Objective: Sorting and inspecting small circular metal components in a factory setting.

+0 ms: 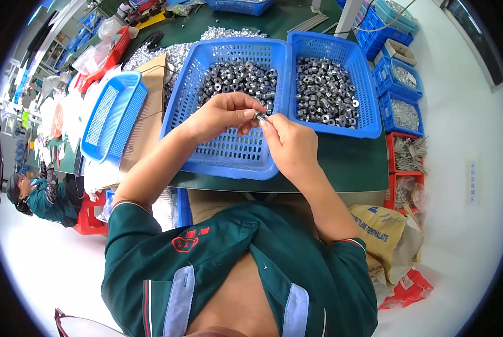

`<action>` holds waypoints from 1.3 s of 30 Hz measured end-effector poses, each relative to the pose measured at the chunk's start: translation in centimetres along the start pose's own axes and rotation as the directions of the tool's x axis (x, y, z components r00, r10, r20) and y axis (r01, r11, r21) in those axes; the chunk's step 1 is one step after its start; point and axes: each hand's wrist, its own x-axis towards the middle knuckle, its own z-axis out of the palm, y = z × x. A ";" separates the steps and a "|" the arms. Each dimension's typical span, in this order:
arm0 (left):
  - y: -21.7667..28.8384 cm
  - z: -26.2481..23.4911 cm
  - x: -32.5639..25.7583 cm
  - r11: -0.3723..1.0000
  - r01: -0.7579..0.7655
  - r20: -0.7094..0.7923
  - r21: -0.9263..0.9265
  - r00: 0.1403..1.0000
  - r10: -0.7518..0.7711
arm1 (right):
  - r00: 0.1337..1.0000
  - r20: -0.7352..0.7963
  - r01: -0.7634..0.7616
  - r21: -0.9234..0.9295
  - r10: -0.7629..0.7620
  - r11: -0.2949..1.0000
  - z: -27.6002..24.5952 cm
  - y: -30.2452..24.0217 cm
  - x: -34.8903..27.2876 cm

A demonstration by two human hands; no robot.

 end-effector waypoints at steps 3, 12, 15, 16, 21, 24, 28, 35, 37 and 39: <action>0.0 -0.1 -0.2 0.993 -0.017 -0.020 0.113 1.000 0.019 | 1.000 0.021 0.003 -0.006 -0.002 1.000 0.0 -0.3 0.2; 0.5 -1.6 -0.2 0.965 0.099 0.011 -0.243 0.995 -0.099 | 0.860 0.008 0.465 -0.421 -0.509 0.779 0.4 -1.1 2.2; 1.1 -1.5 -0.3 0.999 -0.016 -0.100 0.039 0.995 0.020 | 0.969 0.019 0.241 -0.256 -0.245 0.936 0.4 -1.9 2.6; 1.2 -1.5 -0.3 0.996 -0.040 -0.098 0.075 0.994 0.047 | 0.987 0.047 0.161 -0.177 -0.155 0.971 0.3 -1.8 3.0; 1.4 -1.7 -0.6 0.974 -0.079 -0.097 0.213 0.990 0.102 | 0.867 0.460 -0.425 0.481 0.192 0.766 -0.6 -0.2 4.7; 1.6 -2.4 -0.2 0.993 -0.052 -0.130 -0.107 0.991 0.037 | 0.803 0.542 -0.563 0.557 0.246 0.610 -0.8 -0.3 4.5; 1.0 -4.2 0.4 0.987 -0.013 -0.122 -0.160 0.993 -0.007 | 0.858 0.426 -0.498 0.560 0.286 0.662 -1.2 0.0 2.6; -3.2 -4.7 0.8 -0.078 0.172 -0.176 0.982 0.983 -0.046 | 0.898 0.383 -0.415 0.572 0.217 0.708 -1.3 0.7 0.8; -3.6 -4.5 0.9 -0.260 0.131 -0.136 0.956 0.991 0.002 | 0.910 0.356 -0.386 0.544 0.212 0.745 -1.4 0.6 0.6; -4.0 -4.4 1.3 -0.306 0.111 -0.119 0.946 0.993 -0.009 | 0.912 0.358 -0.379 0.555 0.199 0.740 -1.3 0.7 0.5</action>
